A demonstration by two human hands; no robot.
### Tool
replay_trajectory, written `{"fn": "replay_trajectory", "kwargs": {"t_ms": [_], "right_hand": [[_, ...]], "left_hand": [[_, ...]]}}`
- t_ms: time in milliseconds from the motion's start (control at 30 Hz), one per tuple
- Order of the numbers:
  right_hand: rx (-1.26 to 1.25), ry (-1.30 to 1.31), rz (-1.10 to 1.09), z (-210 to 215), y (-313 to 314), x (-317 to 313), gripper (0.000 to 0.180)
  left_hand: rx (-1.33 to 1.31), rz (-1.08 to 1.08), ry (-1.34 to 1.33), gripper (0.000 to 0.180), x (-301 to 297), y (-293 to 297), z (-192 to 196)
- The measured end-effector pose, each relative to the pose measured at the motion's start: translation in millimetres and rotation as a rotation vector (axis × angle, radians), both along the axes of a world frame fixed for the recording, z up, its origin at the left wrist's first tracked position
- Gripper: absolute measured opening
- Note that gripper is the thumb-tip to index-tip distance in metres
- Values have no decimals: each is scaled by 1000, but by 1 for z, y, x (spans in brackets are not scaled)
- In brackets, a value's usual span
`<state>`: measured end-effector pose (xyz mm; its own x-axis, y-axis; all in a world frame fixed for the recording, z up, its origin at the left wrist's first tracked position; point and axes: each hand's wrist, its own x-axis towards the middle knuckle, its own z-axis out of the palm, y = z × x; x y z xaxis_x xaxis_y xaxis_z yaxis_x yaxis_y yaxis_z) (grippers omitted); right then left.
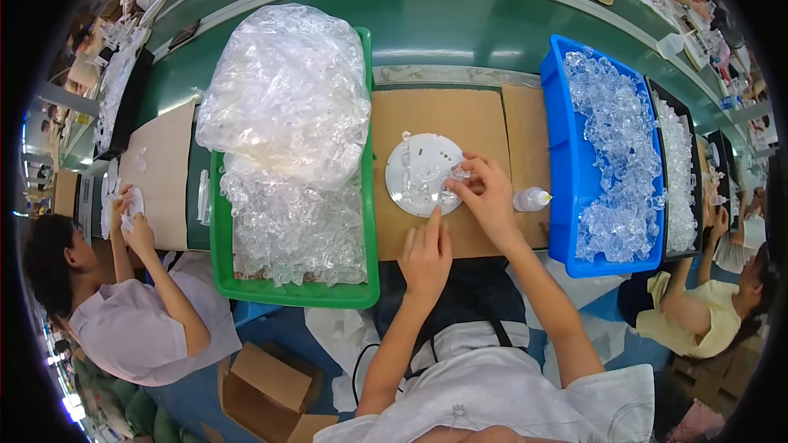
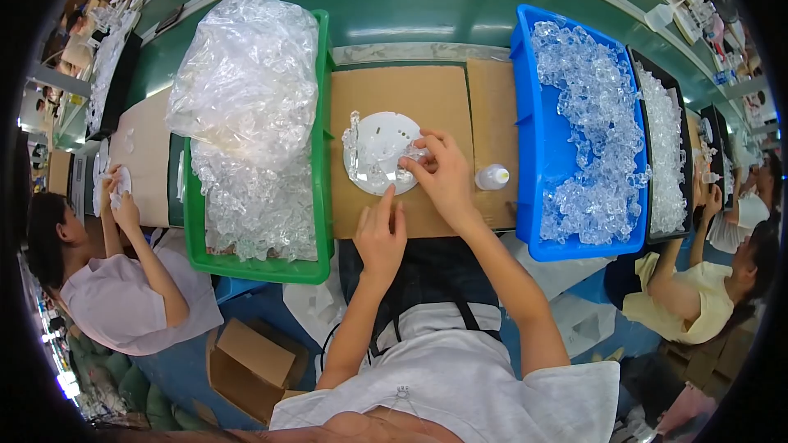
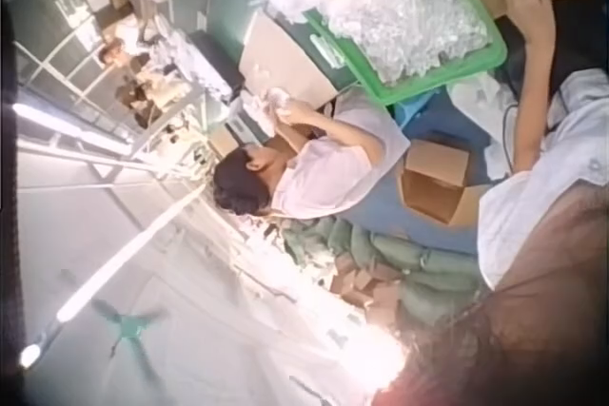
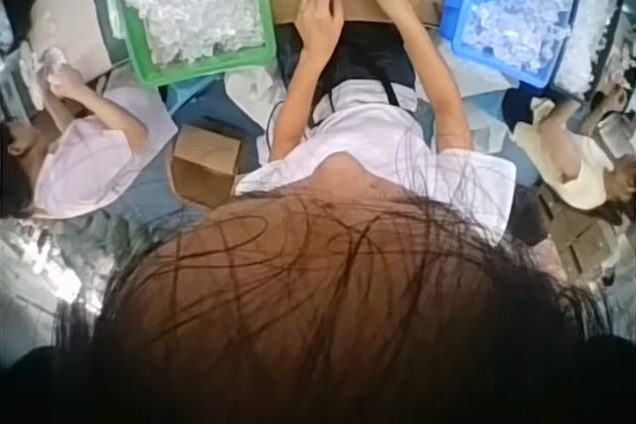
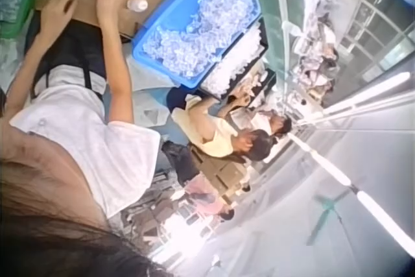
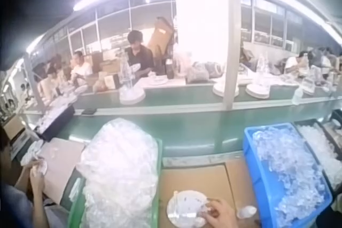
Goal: Assembling decorative plastic cross fixtures onto light bases using adhesive.
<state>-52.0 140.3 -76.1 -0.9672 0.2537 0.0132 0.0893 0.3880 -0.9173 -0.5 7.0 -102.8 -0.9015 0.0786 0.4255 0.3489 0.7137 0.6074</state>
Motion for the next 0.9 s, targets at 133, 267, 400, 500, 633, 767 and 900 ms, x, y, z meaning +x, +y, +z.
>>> {"fn": "replay_trajectory", "kwargs": {"t_ms": [133, 267, 400, 500, 633, 767, 900], "right_hand": [[11, 53, -12, 1, -3, 0, 27], [125, 80, -44, 1, -7, 1, 25], [170, 86, -26, 6, -9, -2, 23], [149, 73, 25, 3, -3, -3, 23], [95, 40, 61, 1, 6, -3, 25], [102, 142, -96, 15, -8, 35, 33], [101, 255, -288, 4, 6, 110, 41]], "left_hand": [[-52, 12, -30, 34, -3, 1, -2], [-60, 12, 15, 34, -6, 2, -6], [-44, 35, 5, 35, -7, 3, -7], [-44, 28, 7, 38, -6, 4, -7], [-206, -32, 5, 42, -9, 9, 0], [-198, -26, 18, 44, -10, 5, -10], [-218, -14, 36, 44, -9, 7, -11]]}}
